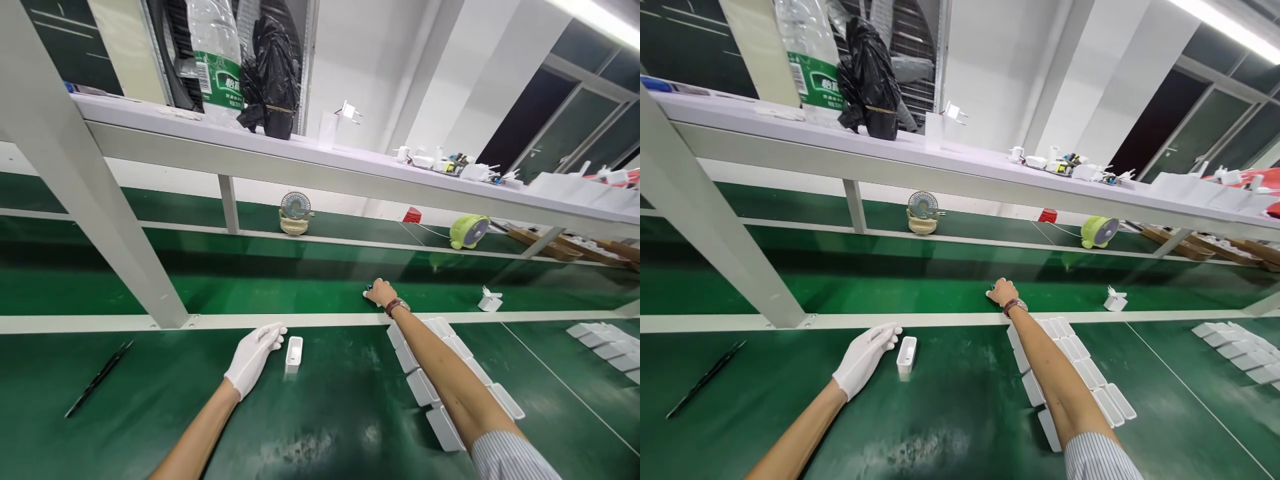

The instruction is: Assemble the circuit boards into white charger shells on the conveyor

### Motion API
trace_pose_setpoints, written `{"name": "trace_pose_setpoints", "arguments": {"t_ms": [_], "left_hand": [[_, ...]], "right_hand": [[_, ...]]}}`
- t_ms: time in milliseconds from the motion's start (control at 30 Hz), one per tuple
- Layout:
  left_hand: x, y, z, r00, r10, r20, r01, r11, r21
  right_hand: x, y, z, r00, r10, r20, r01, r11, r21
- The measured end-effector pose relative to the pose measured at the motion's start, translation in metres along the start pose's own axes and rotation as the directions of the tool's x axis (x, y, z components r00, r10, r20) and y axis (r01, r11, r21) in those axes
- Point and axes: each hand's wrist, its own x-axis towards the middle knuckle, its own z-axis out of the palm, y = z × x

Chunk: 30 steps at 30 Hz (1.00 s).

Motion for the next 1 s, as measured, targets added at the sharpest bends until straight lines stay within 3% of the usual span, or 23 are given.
{"name": "trace_pose_setpoints", "arguments": {"t_ms": [133, 367, 600, 733, 867, 1000], "left_hand": [[0.000, -0.002, -0.001, 1.000, -0.002, 0.014, 0.002, 0.999, 0.036], [0.001, -0.012, -0.004, 0.999, 0.010, 0.053, -0.014, 0.998, 0.060], [0.000, -0.015, -0.007, 0.996, 0.061, 0.069, -0.067, 0.994, 0.083], [-0.003, -0.014, -0.009, 0.995, 0.077, 0.069, -0.084, 0.991, 0.102], [-0.005, -0.014, -0.009, 0.994, 0.079, 0.081, -0.089, 0.988, 0.128], [-0.003, -0.016, -0.007, 0.993, 0.074, 0.090, -0.086, 0.985, 0.148]], "right_hand": [[-0.012, -0.013, 0.001, 0.992, -0.122, -0.015, 0.122, 0.993, 0.001], [-0.042, -0.020, 0.015, 0.933, -0.360, -0.008, 0.359, 0.927, 0.106], [-0.053, -0.064, 0.042, 0.934, -0.350, -0.072, 0.357, 0.902, 0.244], [-0.057, -0.083, 0.042, 0.934, -0.342, -0.101, 0.355, 0.861, 0.364], [-0.087, -0.071, 0.041, 0.906, -0.421, -0.051, 0.382, 0.759, 0.527], [-0.152, -0.036, 0.054, 0.853, -0.520, 0.047, 0.378, 0.676, 0.633]]}}
